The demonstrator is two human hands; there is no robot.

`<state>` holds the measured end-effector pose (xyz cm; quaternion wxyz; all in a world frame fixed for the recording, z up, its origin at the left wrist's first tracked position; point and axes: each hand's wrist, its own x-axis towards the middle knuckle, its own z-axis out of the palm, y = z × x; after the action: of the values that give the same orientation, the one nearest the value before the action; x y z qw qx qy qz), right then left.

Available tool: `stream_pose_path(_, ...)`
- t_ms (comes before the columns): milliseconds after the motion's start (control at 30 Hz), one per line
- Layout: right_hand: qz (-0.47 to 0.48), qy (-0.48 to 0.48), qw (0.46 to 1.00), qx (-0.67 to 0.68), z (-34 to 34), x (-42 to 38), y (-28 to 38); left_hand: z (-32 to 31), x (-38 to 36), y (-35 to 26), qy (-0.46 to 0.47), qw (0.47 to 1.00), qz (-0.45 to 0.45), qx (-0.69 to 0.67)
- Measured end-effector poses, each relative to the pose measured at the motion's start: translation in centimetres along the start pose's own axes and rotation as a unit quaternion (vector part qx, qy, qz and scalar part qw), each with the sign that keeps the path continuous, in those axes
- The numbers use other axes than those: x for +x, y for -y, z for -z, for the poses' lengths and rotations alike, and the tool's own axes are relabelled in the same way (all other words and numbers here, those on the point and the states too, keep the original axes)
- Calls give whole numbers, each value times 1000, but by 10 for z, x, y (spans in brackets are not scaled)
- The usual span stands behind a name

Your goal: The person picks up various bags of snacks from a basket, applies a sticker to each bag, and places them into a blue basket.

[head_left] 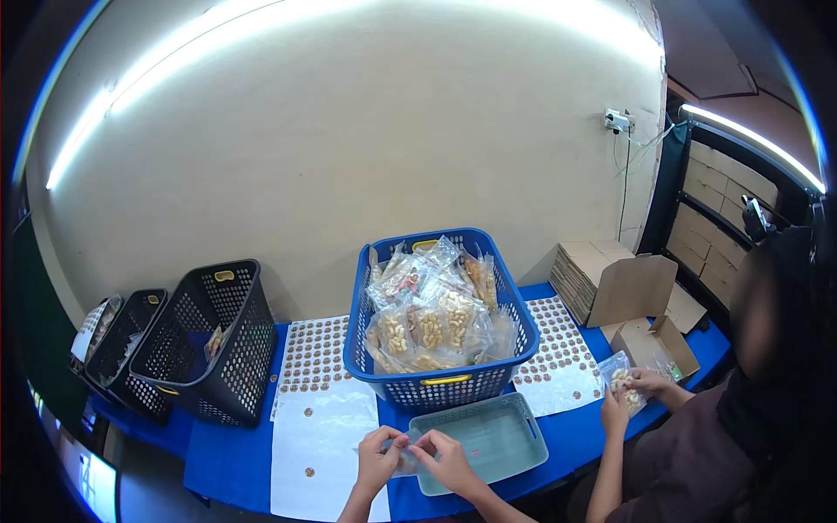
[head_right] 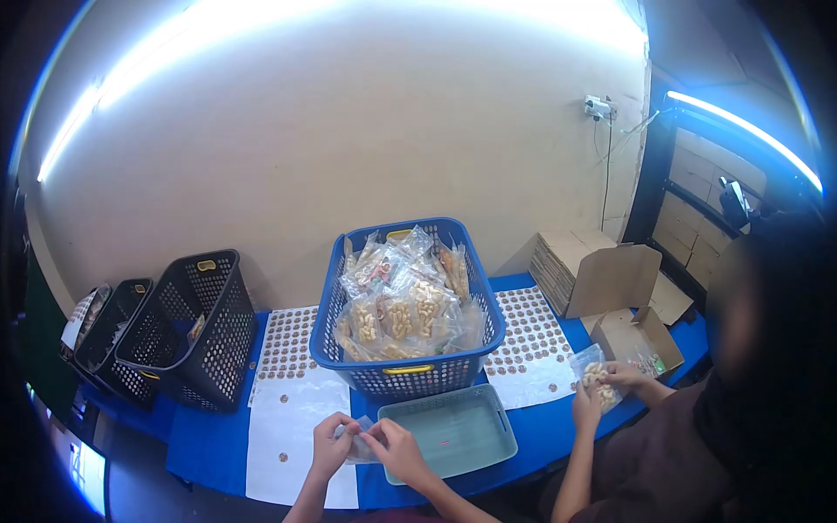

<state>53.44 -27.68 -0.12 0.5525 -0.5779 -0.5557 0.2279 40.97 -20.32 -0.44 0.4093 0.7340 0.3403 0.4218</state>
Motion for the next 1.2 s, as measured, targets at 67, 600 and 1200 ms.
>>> stream_pose_path(67, -18, -12, 1000, 19, -4, -3, 5, 0, 5, 1, -42, 999, -24, 17)
stream_pose_path(600, -64, 114, 991, 41, 7, -32, -28, 56, 39, -23, -224, 942, 16, -249)
stream_pose_path(1200, -148, 41, 941, 302, 31, -29, -52, -28, -11, 9, 133, 862, 229, -433)
